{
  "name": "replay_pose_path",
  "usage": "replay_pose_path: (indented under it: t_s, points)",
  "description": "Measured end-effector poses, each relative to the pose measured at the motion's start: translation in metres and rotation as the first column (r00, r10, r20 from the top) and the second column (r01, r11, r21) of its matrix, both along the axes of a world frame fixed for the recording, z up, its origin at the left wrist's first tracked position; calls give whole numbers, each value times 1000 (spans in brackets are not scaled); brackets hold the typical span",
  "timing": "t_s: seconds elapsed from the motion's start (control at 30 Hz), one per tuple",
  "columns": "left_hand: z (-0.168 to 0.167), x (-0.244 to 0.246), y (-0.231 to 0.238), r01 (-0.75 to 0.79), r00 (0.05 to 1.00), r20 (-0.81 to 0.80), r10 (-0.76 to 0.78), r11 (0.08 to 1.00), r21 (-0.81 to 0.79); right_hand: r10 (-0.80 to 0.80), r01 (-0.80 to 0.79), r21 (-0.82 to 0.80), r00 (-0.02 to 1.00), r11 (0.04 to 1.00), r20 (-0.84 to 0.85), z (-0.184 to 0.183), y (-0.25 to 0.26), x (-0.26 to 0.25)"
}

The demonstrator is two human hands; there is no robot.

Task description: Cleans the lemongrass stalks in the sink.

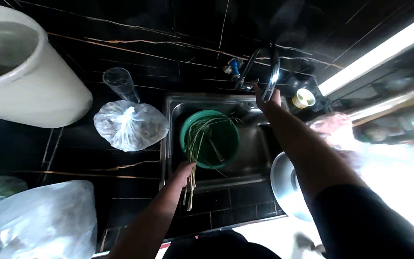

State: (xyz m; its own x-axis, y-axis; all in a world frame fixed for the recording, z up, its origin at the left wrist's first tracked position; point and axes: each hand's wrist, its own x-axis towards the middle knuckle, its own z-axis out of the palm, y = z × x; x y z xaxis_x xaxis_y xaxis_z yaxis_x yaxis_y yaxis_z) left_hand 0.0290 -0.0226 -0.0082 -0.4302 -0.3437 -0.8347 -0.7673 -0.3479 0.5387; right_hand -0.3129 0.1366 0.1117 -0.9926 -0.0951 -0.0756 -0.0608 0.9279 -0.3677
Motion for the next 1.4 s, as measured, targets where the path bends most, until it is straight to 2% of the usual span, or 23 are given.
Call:
replay_pose_path:
  t_s: [0.07,0.1,0.17,0.27,0.33,0.37,0.47,0.63,0.77,0.87,0.93,1.03,1.07,1.13,1.2,1.27,1.33,1.4]
  points:
    - [-2,-1,-1,-33,999,-3,33,999,21,139,-141,189,990,972,25,4,-7,3]
    - [-2,-2,-1,-47,999,-2,47,999,25,204,-209,337,978,918,48,10,-9,4]
    - [-1,-3,1,-74,997,5,74,997,21,202,-216,453,976,865,81,29,-9,10]
    - [4,-4,6,-81,997,-22,80,996,-30,157,-230,422,967,877,200,55,-3,15]
    - [11,-3,7,-38,996,-79,29,994,-103,226,-319,372,936,872,271,48,-1,1]
    - [18,-2,7,-17,995,-102,3,991,-136,282,-366,330,919,870,277,34,0,-13]
    - [36,7,5,9,990,-135,-42,972,-236,404,-460,248,881,852,245,-13,4,-48]
    - [48,23,-4,171,963,-114,-242,885,-434,474,-514,183,852,838,222,-6,1,-48]
    - [59,31,-4,294,924,-96,-371,846,-444,453,-470,94,878,878,156,1,-15,-37]
    - [64,38,-6,324,896,-144,-419,841,-434,428,-433,38,899,900,93,-3,-22,-36]
    - [64,47,-10,335,873,-181,-452,828,-449,393,-400,54,914,915,103,1,-26,-28]
    - [64,62,-16,356,846,-206,-492,809,-467,322,-350,201,934,915,158,11,-34,3]
    - [65,68,-18,355,840,-222,-495,810,-466,329,-382,281,919,881,219,23,-44,32]
    - [70,79,-23,342,835,-255,-488,823,-454,420,-513,413,857,752,300,36,-73,87]
    - [74,89,-28,334,832,-284,-476,840,-428,574,-631,303,776,714,261,52,-114,138]
    - [69,102,-30,282,819,-356,-451,855,-435,735,-737,73,676,672,60,84,-164,185]
    - [65,114,-34,242,777,-429,-461,847,-473,788,-802,-149,597,579,-151,125,-217,220]
    - [63,122,-38,202,752,-462,-470,831,-518,781,-823,-292,560,488,-275,164,-276,245]
